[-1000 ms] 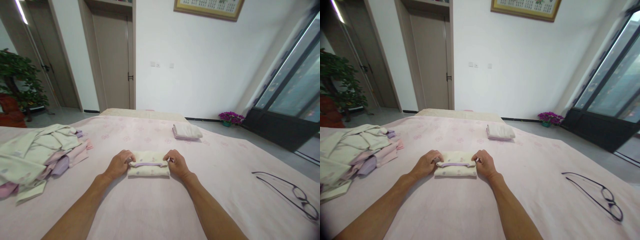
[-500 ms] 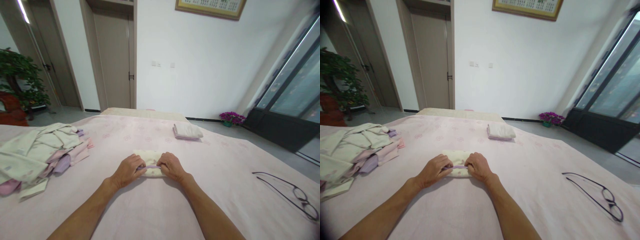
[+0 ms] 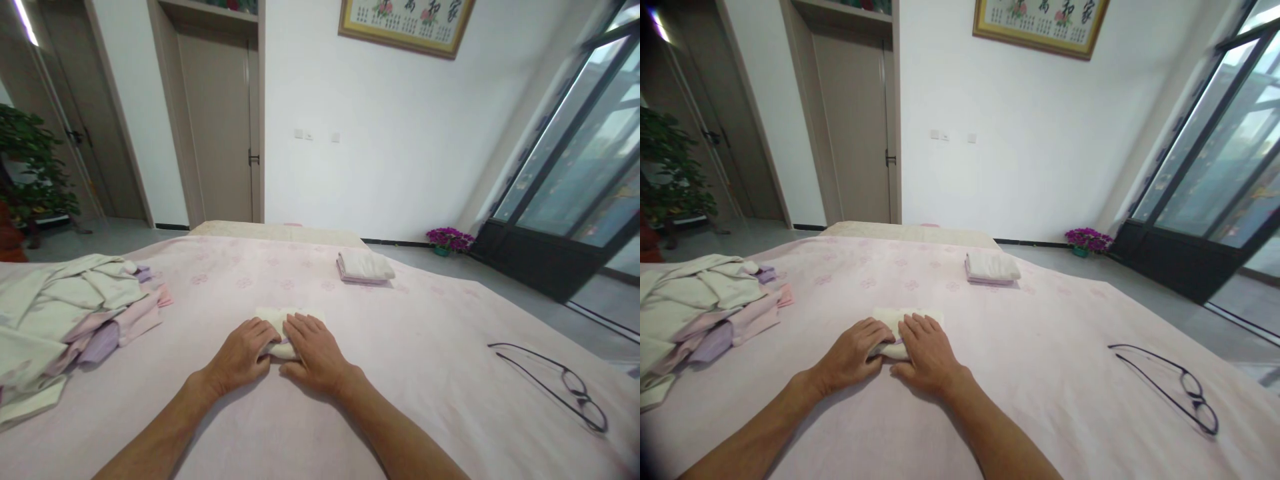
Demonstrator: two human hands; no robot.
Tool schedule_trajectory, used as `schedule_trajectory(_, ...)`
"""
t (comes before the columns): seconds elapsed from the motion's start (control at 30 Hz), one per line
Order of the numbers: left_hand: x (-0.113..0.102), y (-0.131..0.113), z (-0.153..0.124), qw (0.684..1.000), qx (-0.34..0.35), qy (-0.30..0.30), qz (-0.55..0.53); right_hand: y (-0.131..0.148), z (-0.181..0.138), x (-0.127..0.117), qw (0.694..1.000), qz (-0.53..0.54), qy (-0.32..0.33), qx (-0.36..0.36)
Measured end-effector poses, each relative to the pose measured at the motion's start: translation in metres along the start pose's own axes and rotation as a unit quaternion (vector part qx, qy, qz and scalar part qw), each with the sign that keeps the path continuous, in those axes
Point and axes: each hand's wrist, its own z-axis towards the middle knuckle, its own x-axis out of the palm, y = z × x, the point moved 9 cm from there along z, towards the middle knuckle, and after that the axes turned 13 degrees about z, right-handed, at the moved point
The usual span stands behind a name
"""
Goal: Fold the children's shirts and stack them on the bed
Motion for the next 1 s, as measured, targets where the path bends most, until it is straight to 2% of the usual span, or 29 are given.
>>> schedule_trajectory(0.13,-0.008,0.0,-0.002,0.997,0.008,-0.081,-0.001,-0.002,0.004,0.01,0.998,-0.039,-0.013,0.042)
schedule_trajectory(0.23,-0.023,-0.004,-0.005,0.988,0.021,-0.155,0.009,-0.004,0.007,0.008,0.997,-0.044,-0.005,0.059)
schedule_trajectory(0.33,-0.043,0.0,-0.01,0.973,-0.001,-0.23,0.012,-0.007,0.009,-0.01,0.995,-0.006,-0.023,0.093)
schedule_trajectory(0.43,-0.055,0.02,-0.021,0.952,-0.078,-0.297,0.006,-0.029,0.008,-0.042,0.972,0.091,-0.102,0.19)
schedule_trajectory(0.5,-0.051,0.038,-0.026,0.944,-0.134,-0.303,0.01,-0.053,0.003,-0.064,0.923,0.209,-0.194,0.26)
schedule_trajectory(0.53,-0.043,0.047,-0.026,0.946,-0.157,-0.285,0.012,-0.067,0.0,-0.071,0.881,0.291,-0.245,0.28)
schedule_trajectory(0.6,-0.022,0.063,-0.024,0.955,-0.195,-0.221,0.008,-0.092,-0.005,-0.073,0.765,0.474,-0.32,0.295)
schedule_trajectory(0.67,0.004,0.077,-0.021,0.962,-0.237,-0.135,-0.013,-0.114,-0.009,-0.061,0.635,0.619,-0.339,0.314)
schedule_trajectory(0.7,0.016,0.082,-0.021,0.962,-0.256,-0.093,-0.024,-0.124,-0.011,-0.053,0.581,0.662,-0.336,0.333)
schedule_trajectory(0.77,0.033,0.085,-0.021,0.961,-0.274,-0.034,-0.031,-0.142,-0.019,-0.038,0.504,0.701,-0.334,0.379)
schedule_trajectory(0.83,0.039,0.081,-0.018,0.966,-0.258,-0.01,-0.019,-0.16,-0.023,-0.032,0.47,0.706,-0.346,0.402)
schedule_trajectory(0.9,0.04,0.075,-0.015,0.973,-0.232,-0.007,-0.001,-0.181,-0.021,-0.04,0.463,0.699,-0.375,0.394)
schedule_trajectory(1.0,0.039,0.07,-0.012,0.977,-0.212,-0.005,0.011,-0.214,-0.005,-0.076,0.468,0.685,-0.444,0.337)
